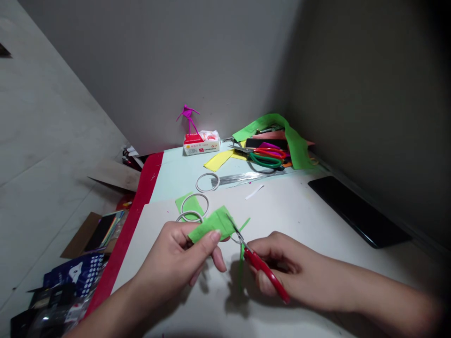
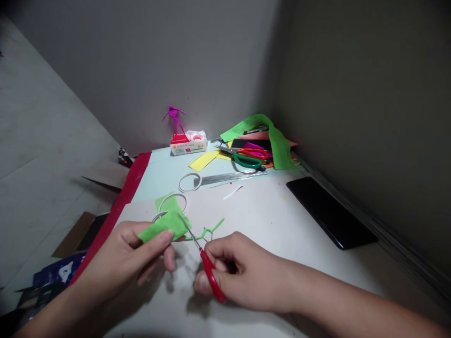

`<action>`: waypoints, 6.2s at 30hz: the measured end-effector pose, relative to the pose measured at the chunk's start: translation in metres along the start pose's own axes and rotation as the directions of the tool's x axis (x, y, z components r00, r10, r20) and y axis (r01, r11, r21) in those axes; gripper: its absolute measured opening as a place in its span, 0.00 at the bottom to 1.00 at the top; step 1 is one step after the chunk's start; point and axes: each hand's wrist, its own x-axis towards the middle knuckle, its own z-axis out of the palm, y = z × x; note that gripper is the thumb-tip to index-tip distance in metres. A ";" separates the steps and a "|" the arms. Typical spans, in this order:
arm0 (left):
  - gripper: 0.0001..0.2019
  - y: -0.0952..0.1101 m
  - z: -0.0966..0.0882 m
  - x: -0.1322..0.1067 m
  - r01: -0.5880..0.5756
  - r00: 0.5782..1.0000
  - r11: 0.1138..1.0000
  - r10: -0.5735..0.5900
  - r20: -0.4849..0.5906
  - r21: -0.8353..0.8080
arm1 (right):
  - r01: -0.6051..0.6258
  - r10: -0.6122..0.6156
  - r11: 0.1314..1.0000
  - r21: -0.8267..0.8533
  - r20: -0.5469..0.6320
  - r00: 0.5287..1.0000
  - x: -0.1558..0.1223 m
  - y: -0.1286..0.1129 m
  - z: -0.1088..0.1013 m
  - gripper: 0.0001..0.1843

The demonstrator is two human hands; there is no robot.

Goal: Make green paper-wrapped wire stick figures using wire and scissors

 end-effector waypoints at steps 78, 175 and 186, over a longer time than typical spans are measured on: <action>0.23 0.007 0.007 0.005 -0.084 0.996 0.996 0.084 -0.021 0.002 | 0.051 -0.047 0.994 0.098 -0.048 0.998 0.006 0.002 0.005 0.15; 0.22 0.004 0.009 0.005 -0.095 0.985 0.995 0.097 -0.140 0.020 | 0.040 -0.038 0.997 0.061 -0.023 0.999 0.005 0.003 0.006 0.14; 0.22 -0.013 0.029 0.006 -0.037 0.996 0.999 0.033 -0.088 -0.039 | 0.321 -0.110 0.825 0.464 -0.425 0.899 0.014 0.015 0.002 0.23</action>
